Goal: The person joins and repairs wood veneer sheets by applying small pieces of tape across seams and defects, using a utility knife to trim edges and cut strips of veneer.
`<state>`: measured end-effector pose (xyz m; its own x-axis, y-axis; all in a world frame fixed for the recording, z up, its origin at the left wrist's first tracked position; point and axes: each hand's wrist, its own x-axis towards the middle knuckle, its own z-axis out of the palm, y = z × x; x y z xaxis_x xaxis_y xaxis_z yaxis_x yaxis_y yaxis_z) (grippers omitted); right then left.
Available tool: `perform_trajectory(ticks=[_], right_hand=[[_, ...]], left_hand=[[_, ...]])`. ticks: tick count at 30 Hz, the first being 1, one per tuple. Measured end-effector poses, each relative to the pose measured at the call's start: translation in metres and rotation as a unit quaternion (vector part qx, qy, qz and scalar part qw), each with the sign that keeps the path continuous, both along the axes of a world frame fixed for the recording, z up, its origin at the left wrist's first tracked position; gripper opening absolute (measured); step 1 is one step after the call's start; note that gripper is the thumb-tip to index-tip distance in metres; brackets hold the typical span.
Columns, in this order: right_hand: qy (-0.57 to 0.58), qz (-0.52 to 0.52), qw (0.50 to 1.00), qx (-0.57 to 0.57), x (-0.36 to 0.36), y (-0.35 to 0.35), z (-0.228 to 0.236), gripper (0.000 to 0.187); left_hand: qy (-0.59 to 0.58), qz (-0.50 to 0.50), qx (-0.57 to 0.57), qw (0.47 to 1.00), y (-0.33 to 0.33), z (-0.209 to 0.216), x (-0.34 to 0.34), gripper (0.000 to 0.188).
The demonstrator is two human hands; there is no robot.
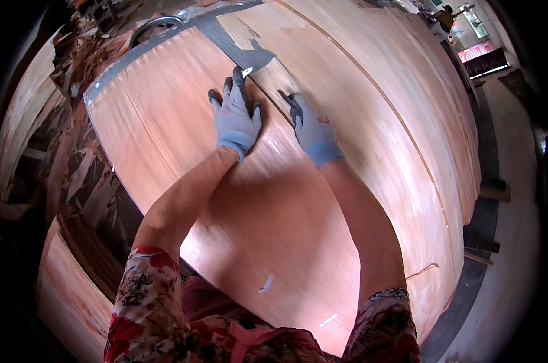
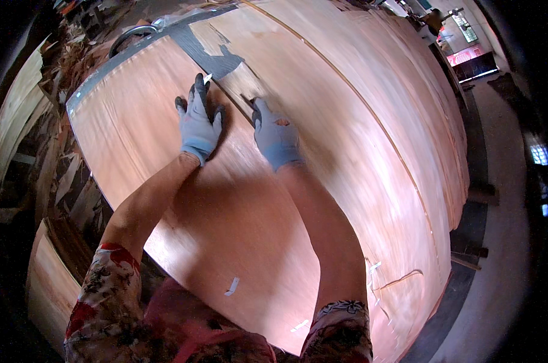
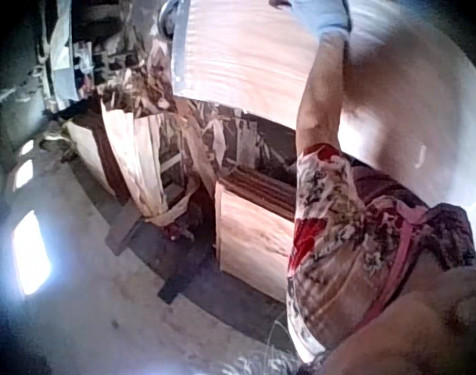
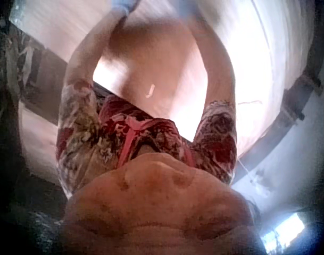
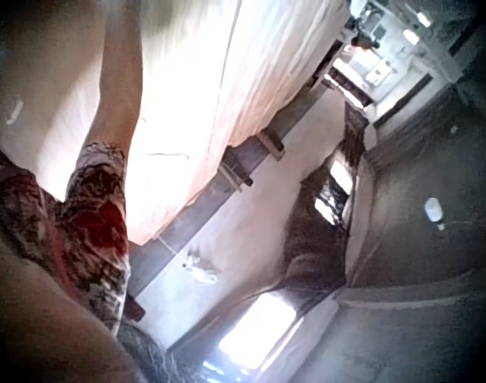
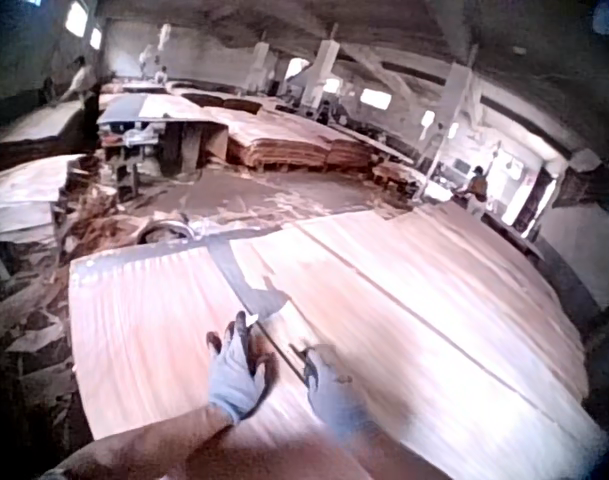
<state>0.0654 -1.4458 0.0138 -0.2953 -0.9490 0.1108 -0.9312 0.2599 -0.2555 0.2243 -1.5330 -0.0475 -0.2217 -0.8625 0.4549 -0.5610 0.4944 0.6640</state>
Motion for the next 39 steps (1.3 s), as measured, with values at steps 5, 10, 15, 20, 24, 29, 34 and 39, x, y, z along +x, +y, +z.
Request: perform_trajectory(ticks=[5,10,15,20,24,29,34,39], right_hand=[[0.070,0.043,0.986,0.146,-0.008,-0.025,0.004,0.034],[0.076,0.078,0.989,0.100,-0.009,-0.021,-0.007,0.033],[0.025,0.053,0.997,0.055,-0.012,-0.030,-0.004,0.033],[-0.001,0.094,0.994,-0.048,-0.004,-0.049,-0.007,0.032],[-0.014,0.012,1.000,-0.014,0.002,-0.062,-0.005,0.031],[-0.022,0.050,0.998,-0.029,-0.030,-0.044,-0.022,0.030],[0.042,0.055,0.994,0.089,-0.011,-0.016,0.010,0.031],[-0.165,0.095,0.976,0.105,-0.010,0.002,0.025,0.035]], left_hand=[[-0.001,0.005,-0.008,1.000,-0.001,-0.002,-0.002,0.072],[-0.017,0.010,-0.006,1.000,0.000,0.001,-0.004,0.074],[-0.074,-0.026,0.040,0.996,0.002,0.005,-0.004,0.091],[-0.081,-0.026,0.064,0.994,0.002,0.009,-0.003,0.095],[-0.045,-0.002,0.030,0.999,0.002,0.001,-0.003,0.090],[0.041,-0.016,0.010,0.999,0.001,-0.001,-0.006,0.078],[0.105,-0.002,-0.015,0.994,0.000,-0.003,0.004,0.072],[0.104,-0.015,-0.063,0.993,0.000,-0.002,0.003,0.071]])
